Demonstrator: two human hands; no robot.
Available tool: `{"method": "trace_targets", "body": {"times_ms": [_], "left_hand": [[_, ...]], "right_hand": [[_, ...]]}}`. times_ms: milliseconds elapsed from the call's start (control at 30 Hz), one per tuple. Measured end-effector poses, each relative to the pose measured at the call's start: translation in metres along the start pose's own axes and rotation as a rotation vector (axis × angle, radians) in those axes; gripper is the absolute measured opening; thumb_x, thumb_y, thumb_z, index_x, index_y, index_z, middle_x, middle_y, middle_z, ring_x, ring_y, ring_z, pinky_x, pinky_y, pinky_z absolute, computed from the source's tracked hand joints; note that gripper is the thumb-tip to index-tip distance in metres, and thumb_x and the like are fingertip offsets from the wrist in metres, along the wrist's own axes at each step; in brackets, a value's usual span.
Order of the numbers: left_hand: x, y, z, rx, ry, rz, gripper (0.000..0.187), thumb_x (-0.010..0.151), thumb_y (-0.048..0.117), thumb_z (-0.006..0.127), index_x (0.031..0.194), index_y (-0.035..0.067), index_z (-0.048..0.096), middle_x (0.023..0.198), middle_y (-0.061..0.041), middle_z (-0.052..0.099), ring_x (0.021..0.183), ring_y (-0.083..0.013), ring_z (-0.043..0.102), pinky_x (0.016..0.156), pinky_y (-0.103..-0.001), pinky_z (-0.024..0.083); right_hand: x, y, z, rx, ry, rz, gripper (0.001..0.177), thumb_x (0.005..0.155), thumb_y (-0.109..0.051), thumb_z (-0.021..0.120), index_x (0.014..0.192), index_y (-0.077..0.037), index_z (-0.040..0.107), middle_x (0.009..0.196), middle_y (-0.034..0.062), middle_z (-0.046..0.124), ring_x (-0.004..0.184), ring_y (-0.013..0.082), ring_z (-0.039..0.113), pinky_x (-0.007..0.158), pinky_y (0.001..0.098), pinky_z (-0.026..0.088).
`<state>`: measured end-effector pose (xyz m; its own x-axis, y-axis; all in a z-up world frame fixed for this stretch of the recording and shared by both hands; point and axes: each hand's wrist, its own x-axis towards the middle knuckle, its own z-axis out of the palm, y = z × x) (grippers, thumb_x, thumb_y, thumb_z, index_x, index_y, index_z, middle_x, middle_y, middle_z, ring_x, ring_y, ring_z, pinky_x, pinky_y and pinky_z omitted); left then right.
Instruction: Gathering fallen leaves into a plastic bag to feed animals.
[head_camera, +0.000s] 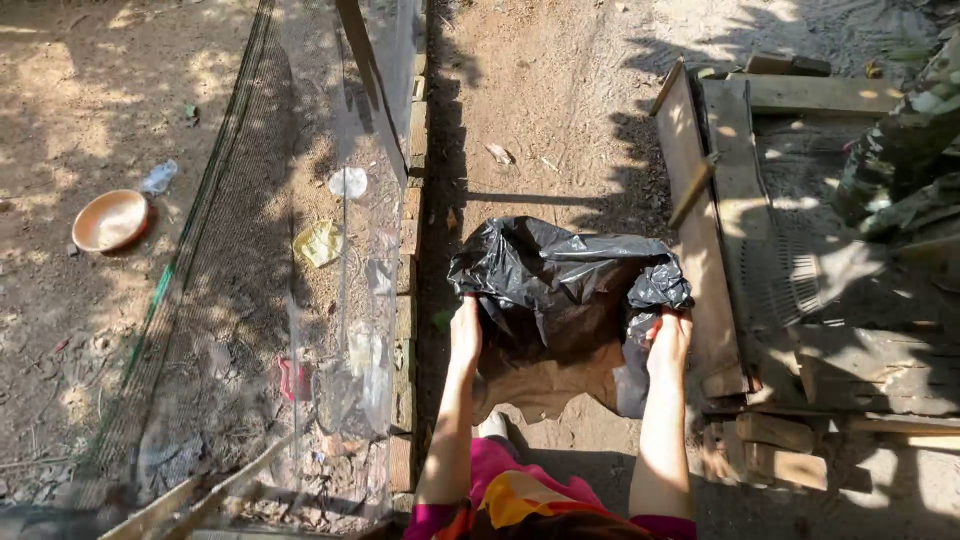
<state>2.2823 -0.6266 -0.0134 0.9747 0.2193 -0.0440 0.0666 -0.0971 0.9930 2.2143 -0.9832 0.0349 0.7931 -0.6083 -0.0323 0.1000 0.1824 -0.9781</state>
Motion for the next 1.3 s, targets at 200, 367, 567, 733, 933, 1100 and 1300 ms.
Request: {"method": "trace_targets", "body": {"times_ms": [200,367,567,733,933,1100,1300], "left_hand": [[0.108,0.043,0.006,0.133,-0.05,0.002,0.06,0.108,0.046,0.046,0.094,-0.009,0.064,0.075,-0.016,0.064,0.07,-0.0183,0.05,0.064,-0.04,0.043],[0.153,0.085,0.026,0.085,-0.324,-0.14,0.068,0.099,0.061,0.04,0.14,0.007,0.052,0.104,-0.021,0.074,0.083,-0.0232,0.069,0.073,-0.039,0.058],[0.257,0.039,0.08,-0.164,-0.515,-0.418,0.099,0.091,0.078,0.033,0.158,0.006,0.03,0.154,-0.017,0.045,0.098,-0.0347,0.076,0.081,-0.045,0.065],[0.353,0.082,0.138,-0.371,-0.479,-0.353,0.102,0.087,0.081,0.029,0.158,0.008,0.031,0.152,-0.009,0.047,0.107,-0.0282,0.07,0.085,-0.043,0.061],[0.464,0.075,0.205,-0.56,-0.375,-0.288,0.085,0.098,0.071,0.03,0.152,0.006,0.044,0.126,-0.011,0.065,0.101,-0.0185,0.067,0.086,-0.039,0.054],[0.528,0.071,0.225,-0.66,-0.209,-0.353,0.037,0.099,0.026,0.062,0.126,0.0,0.065,0.107,-0.008,0.07,0.092,-0.0184,0.066,0.082,-0.037,0.053],[0.648,0.053,0.252,-0.861,-0.201,-0.065,0.037,0.095,0.01,0.066,0.127,-0.007,0.061,0.117,-0.008,0.07,0.103,-0.0177,0.068,0.091,-0.034,0.053]], "right_hand": [[0.082,0.035,0.054,0.21,0.051,-0.034,0.013,0.104,-0.011,0.048,0.103,-0.009,0.061,0.08,0.0015,0.059,0.064,0.0094,0.051,0.06,0.0243,0.044],[0.14,0.045,0.085,0.221,0.113,0.006,0.015,0.102,-0.01,0.05,0.114,-0.011,0.058,0.081,0.0014,0.061,0.062,0.0106,0.052,0.058,0.0266,0.044],[0.252,0.08,0.126,0.157,0.162,0.187,0.021,0.106,-0.017,0.055,0.125,-0.008,0.06,0.073,0.0018,0.053,0.058,0.0121,0.05,0.054,0.0284,0.042],[0.343,0.026,0.197,0.136,0.107,0.162,0.024,0.103,-0.016,0.059,0.126,-0.009,0.059,0.078,0.0039,0.054,0.061,0.0143,0.05,0.056,0.0303,0.043],[0.468,0.001,0.255,0.138,-0.018,0.112,0.029,0.103,-0.016,0.06,0.131,-0.008,0.056,0.09,0.006,0.056,0.074,0.0161,0.053,0.066,0.0318,0.046],[0.55,0.021,0.292,0.142,-0.097,0.084,0.033,0.104,-0.016,0.061,0.135,-0.007,0.054,0.1,0.0077,0.057,0.084,0.0177,0.056,0.074,0.033,0.049],[0.653,0.059,0.363,0.159,-0.162,0.035,0.039,0.104,-0.016,0.063,0.14,-0.007,0.051,0.113,0.0097,0.059,0.097,0.0196,0.058,0.083,0.0346,0.052]]}}
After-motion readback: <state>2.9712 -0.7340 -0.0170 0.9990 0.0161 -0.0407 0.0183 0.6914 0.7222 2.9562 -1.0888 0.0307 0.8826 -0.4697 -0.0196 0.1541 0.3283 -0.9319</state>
